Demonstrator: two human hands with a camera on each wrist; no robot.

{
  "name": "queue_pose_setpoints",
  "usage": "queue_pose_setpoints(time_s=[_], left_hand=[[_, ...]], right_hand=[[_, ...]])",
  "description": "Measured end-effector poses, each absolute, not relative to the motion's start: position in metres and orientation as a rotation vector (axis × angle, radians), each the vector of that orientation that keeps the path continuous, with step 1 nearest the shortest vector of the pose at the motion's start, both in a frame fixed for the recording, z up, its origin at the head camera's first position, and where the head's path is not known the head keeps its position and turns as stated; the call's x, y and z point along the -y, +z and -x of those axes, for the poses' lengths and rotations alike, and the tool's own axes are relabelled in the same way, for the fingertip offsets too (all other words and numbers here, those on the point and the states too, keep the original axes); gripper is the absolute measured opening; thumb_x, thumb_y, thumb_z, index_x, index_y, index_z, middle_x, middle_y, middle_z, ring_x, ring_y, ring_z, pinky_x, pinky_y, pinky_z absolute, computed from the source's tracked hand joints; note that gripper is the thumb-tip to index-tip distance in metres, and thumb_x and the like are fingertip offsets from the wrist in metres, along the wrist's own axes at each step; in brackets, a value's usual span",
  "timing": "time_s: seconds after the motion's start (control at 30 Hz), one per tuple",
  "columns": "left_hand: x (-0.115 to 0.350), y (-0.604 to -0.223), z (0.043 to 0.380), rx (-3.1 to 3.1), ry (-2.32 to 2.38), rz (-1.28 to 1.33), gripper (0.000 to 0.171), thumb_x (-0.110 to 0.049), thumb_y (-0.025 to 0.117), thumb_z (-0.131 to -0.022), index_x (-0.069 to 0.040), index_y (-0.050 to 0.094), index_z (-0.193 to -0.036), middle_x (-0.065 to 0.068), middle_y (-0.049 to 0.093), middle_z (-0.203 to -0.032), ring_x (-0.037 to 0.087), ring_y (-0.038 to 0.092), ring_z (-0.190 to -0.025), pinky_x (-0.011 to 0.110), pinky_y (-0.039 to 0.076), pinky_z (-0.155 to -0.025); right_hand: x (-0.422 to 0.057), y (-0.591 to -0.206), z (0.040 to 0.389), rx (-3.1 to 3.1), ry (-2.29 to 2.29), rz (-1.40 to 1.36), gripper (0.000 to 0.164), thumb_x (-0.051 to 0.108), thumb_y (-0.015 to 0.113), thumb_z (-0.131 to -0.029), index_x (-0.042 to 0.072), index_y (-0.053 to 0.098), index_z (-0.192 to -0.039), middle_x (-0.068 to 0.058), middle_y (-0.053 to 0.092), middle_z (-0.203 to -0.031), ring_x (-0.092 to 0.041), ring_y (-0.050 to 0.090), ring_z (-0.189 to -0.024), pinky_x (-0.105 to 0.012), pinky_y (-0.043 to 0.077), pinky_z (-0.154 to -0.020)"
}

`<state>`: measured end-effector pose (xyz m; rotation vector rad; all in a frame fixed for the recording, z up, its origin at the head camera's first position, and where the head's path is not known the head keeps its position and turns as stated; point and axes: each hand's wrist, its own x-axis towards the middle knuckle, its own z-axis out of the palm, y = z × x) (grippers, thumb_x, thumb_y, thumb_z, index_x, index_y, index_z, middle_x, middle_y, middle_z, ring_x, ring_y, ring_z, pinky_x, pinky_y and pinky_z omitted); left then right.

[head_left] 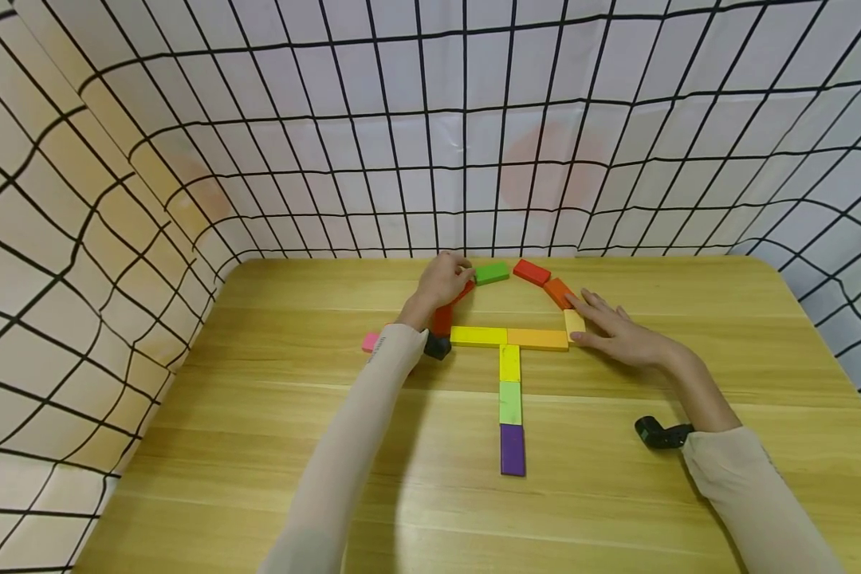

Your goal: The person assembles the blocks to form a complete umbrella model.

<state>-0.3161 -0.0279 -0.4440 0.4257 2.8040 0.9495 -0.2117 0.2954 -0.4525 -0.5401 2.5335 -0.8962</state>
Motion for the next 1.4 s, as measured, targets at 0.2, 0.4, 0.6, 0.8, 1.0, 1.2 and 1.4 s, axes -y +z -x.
queue_pose_setpoints(time_s=[0.2,0.4,0.6,0.8,1.0,1.2,1.4], left_hand=[[0.032,-0.444,0.316,-2.756,0.969,-0.475,0.036,-0.022,0.065,-0.104,-0.003,0.068,-0.134,0.018,0.06,-0.135,0.03,0.061,-0.122,0.04,0.054,-0.103],[0.031,-0.445,0.316,-2.76,0.959,-0.478,0.038,-0.022,0.07,-0.1,-0.003,0.068,-0.134,0.018,0.058,-0.129,0.03,0.06,-0.12,0.039,0.054,-0.101],[0.031,-0.447,0.315,-2.748,0.978,-0.464,0.04,-0.021,0.071,-0.1,-0.003,0.067,-0.135,0.018,0.055,-0.132,0.031,0.059,-0.124,0.039,0.054,-0.104],[0.033,-0.448,0.316,-2.753,0.979,-0.465,0.041,-0.022,0.073,-0.099,-0.003,0.067,-0.135,0.019,0.055,-0.131,0.031,0.059,-0.123,0.039,0.054,-0.104],[0.037,-0.447,0.314,-2.717,1.009,-0.55,0.042,-0.016,0.068,-0.101,-0.003,0.063,-0.141,0.021,0.055,-0.13,0.033,0.06,-0.124,0.04,0.054,-0.105],[0.054,-0.445,0.309,-2.632,1.025,-0.674,0.047,-0.008,0.061,-0.104,-0.002,0.053,-0.15,0.023,0.052,-0.141,0.035,0.056,-0.124,0.039,0.053,-0.104],[0.069,-0.444,0.306,-2.624,0.927,-0.775,0.045,-0.014,0.059,-0.106,-0.006,0.054,-0.15,0.018,0.037,-0.165,0.036,0.04,-0.151,0.043,0.037,-0.125]], right_hand=[[-0.292,-0.448,0.221,-2.53,-0.947,0.515,0.076,0.041,0.048,-0.11,0.018,0.005,-0.168,-0.027,-0.003,-0.172,-0.051,-0.003,-0.158,-0.078,0.002,-0.121],[-0.281,-0.448,0.24,-2.546,-1.031,0.428,0.07,0.039,0.047,-0.11,0.015,0.015,-0.168,-0.027,0.002,-0.172,-0.053,0.002,-0.158,-0.076,0.005,-0.122],[-0.267,-0.449,0.262,-2.581,-1.055,0.314,0.066,0.04,0.046,-0.11,0.014,0.022,-0.166,-0.022,-0.001,-0.174,-0.051,-0.001,-0.158,-0.078,-0.004,-0.121],[-0.254,-0.448,0.28,-2.703,-0.926,0.313,0.062,0.038,0.048,-0.11,0.01,0.032,-0.163,-0.028,0.004,-0.172,-0.058,0.007,-0.155,-0.086,-0.009,-0.112],[-0.25,-0.448,0.284,-2.727,-0.888,0.284,0.059,0.035,0.049,-0.11,0.011,0.035,-0.162,-0.029,0.007,-0.171,-0.06,0.01,-0.154,-0.088,-0.007,-0.11],[-0.249,-0.45,0.283,-2.735,-0.898,0.277,0.057,0.034,0.049,-0.11,0.011,0.036,-0.161,-0.027,0.006,-0.172,-0.057,0.008,-0.155,-0.088,-0.009,-0.11],[-0.249,-0.452,0.284,-2.739,-0.913,0.266,0.057,0.037,0.048,-0.11,0.01,0.039,-0.159,-0.024,0.005,-0.173,-0.056,0.008,-0.156,-0.087,-0.01,-0.111]])
